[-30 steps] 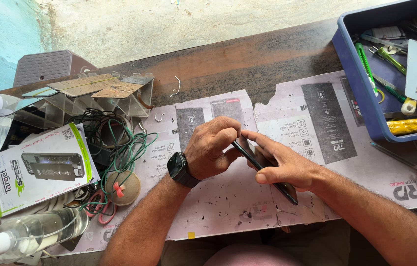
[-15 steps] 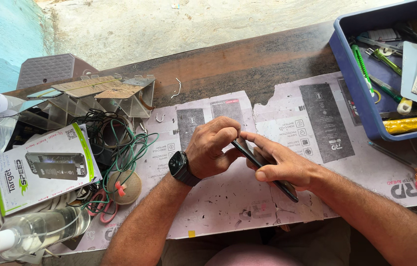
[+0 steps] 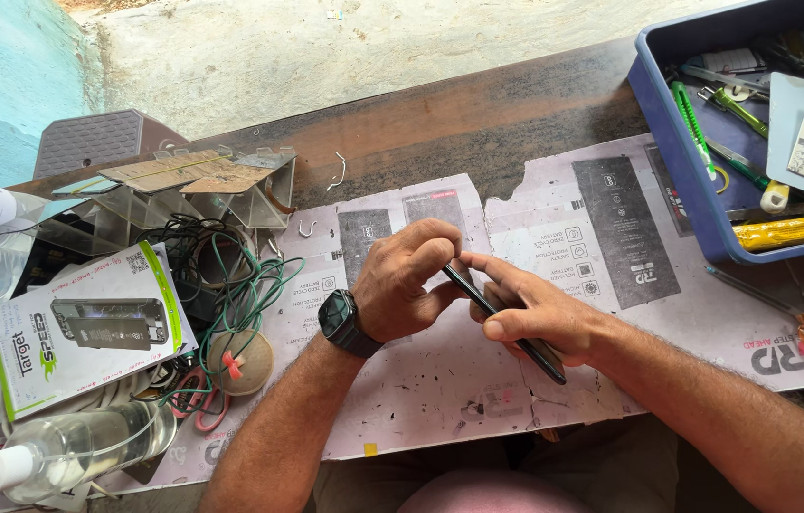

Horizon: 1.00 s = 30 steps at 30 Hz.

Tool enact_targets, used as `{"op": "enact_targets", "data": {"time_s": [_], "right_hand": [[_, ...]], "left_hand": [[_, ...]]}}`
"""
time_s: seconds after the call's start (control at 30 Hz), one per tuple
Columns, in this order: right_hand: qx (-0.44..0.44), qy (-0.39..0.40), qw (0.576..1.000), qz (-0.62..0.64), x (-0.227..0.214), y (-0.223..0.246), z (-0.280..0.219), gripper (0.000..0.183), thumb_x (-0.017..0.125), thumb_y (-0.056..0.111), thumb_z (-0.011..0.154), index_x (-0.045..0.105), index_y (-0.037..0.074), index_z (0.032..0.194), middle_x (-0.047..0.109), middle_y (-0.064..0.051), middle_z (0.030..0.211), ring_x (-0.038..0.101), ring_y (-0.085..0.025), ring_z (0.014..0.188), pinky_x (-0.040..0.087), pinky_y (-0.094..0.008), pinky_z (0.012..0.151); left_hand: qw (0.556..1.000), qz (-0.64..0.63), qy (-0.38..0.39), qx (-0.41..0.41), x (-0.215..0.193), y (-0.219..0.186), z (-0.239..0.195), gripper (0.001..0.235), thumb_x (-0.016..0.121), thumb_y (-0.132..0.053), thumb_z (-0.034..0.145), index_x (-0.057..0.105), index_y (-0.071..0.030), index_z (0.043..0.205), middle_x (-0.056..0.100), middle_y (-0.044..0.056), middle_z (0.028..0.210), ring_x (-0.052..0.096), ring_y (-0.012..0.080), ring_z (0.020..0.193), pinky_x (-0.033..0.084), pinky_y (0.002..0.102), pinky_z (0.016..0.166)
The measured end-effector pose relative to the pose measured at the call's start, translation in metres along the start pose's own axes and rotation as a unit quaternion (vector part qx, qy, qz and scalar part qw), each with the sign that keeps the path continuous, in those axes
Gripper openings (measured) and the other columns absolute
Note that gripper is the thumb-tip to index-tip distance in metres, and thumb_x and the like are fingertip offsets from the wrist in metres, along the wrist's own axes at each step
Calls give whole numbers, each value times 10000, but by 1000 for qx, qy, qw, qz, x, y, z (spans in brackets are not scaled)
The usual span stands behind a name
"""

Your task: The person picks up a teal smartphone and uses a thin orange string to pry open the device's side seam. They continue to work the string along the edge to separate the back cover from the frame. The person then uses a metal prying tool to further separate the back cover from the frame.

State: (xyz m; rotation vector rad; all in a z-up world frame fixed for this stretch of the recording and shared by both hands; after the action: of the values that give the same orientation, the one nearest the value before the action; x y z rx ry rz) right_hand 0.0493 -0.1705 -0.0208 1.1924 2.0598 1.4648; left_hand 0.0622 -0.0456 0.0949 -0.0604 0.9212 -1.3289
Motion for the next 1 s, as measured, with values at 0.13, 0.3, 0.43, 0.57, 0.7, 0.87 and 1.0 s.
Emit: {"op": "enact_targets", "data": {"time_s": [0.13, 0.3, 0.43, 0.57, 0.7, 0.87, 1.0], "right_hand": [[-4, 33, 999, 34, 9, 2, -5, 1208, 809, 478, 635, 222, 59, 1603, 520, -88, 804, 519, -122, 550, 400, -266, 409], [-14, 93, 993, 75, 28, 23, -13, 1208, 836, 477, 645, 220, 85, 1608, 520, -76, 860, 476, -109, 515, 396, -251, 400], [-27, 109, 991, 77, 35, 26, -14, 1225, 851, 497, 652, 234, 70, 1620, 502, -93, 853, 477, -102, 520, 399, -243, 413], [-10, 99, 993, 66, 30, 18, -11, 1242, 845, 523, 620, 243, 72, 1610, 497, -82, 863, 474, -93, 512, 399, -242, 397], [-12, 106, 991, 75, 32, 16, -12, 1236, 846, 533, 622, 246, 70, 1598, 490, -71, 871, 484, -90, 522, 407, -238, 402], [-27, 108, 989, 94, 37, 15, -8, 1169, 816, 564, 673, 329, -25, 1558, 467, -78, 821, 500, -95, 494, 410, -247, 373], [-21, 111, 990, 81, 36, 14, -9, 1168, 806, 564, 663, 296, 27, 1567, 479, -75, 841, 501, -88, 498, 403, -244, 376]], "left_hand": [[1000, -11, -4, -3, -7, -4, -1, 468, 903, -61, 722, 510, -109, 972, 655, 65, 1052, 700, 255, 847, 570, 358, 665], [1000, -20, -21, 10, -19, -16, 5, 508, 929, -125, 712, 505, -105, 991, 640, 65, 1060, 694, 268, 881, 574, 366, 700], [999, -31, -14, 4, -16, -17, 0, 528, 942, -148, 722, 483, -114, 979, 635, 74, 1068, 698, 242, 850, 568, 350, 663], [1000, -14, -9, 22, -14, -13, -4, 556, 949, -167, 714, 463, -110, 978, 626, 67, 1041, 682, 253, 840, 554, 362, 650], [999, -7, -15, 27, -13, -14, -5, 558, 961, -242, 712, 473, -109, 948, 622, 62, 1026, 672, 232, 822, 542, 354, 626], [998, 18, -38, 44, -14, -16, -2, 614, 982, -379, 661, 474, -118, 885, 586, 49, 960, 630, 192, 780, 510, 331, 571], [998, 36, -42, 43, -12, -16, -3, 598, 986, -359, 671, 471, -124, 862, 574, 30, 919, 610, 172, 761, 491, 321, 553]]}}
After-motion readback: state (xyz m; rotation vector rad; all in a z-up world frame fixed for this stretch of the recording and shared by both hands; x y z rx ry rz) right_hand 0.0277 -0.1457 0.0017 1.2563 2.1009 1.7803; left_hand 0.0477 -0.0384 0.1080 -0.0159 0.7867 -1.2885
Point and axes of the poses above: each hand's wrist, its own z-axis towards the middle knuckle, its own x-axis out of the palm, y = z × x, the point moved 10 cm from there along z, towards the middle knuckle
